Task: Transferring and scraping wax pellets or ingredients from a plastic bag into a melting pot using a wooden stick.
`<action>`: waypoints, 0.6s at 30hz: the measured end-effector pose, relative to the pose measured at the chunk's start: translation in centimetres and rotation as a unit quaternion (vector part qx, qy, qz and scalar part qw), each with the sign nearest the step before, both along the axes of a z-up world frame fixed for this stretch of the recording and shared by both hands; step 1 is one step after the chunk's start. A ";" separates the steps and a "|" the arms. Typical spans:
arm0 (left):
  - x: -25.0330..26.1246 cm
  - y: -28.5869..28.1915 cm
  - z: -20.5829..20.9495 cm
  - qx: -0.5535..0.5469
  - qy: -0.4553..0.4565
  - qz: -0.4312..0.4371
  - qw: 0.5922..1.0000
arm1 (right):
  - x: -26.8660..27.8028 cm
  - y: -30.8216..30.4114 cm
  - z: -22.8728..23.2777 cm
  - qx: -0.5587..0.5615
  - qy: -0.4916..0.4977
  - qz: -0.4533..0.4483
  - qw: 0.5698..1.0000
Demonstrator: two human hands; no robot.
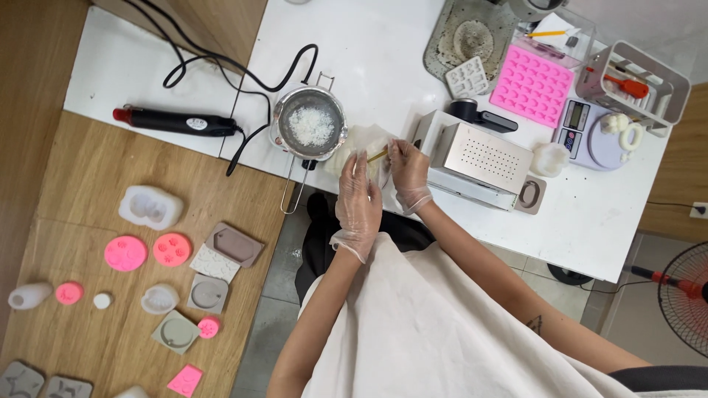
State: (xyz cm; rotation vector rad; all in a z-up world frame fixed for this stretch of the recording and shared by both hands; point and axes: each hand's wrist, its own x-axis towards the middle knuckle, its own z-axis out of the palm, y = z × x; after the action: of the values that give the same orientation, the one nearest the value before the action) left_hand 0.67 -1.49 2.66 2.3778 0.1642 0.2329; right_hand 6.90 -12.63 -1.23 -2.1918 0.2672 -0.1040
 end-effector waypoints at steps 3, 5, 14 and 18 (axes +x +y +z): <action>-0.1 -0.4 0.2 0.006 0.004 -0.009 1.000 | -0.5 0.8 -0.4 0.145 0.040 -0.110 0.983; -0.5 -0.7 0.2 0.011 0.014 -0.009 1.000 | -0.9 1.7 0.8 0.228 0.054 -0.164 0.958; -0.3 -0.2 1.7 -0.022 0.021 -0.007 1.000 | -0.6 1.1 -1.3 0.270 0.019 -0.222 0.937; -0.4 0.6 1.3 -0.006 0.014 0.001 1.000 | -0.2 0.8 -1.2 0.255 -0.009 -0.212 0.943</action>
State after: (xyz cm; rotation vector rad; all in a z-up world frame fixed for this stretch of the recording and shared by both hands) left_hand 0.26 -0.85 3.97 2.3700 0.1807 0.2003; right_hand 6.74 -11.87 -2.46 -1.5912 0.6754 -0.2624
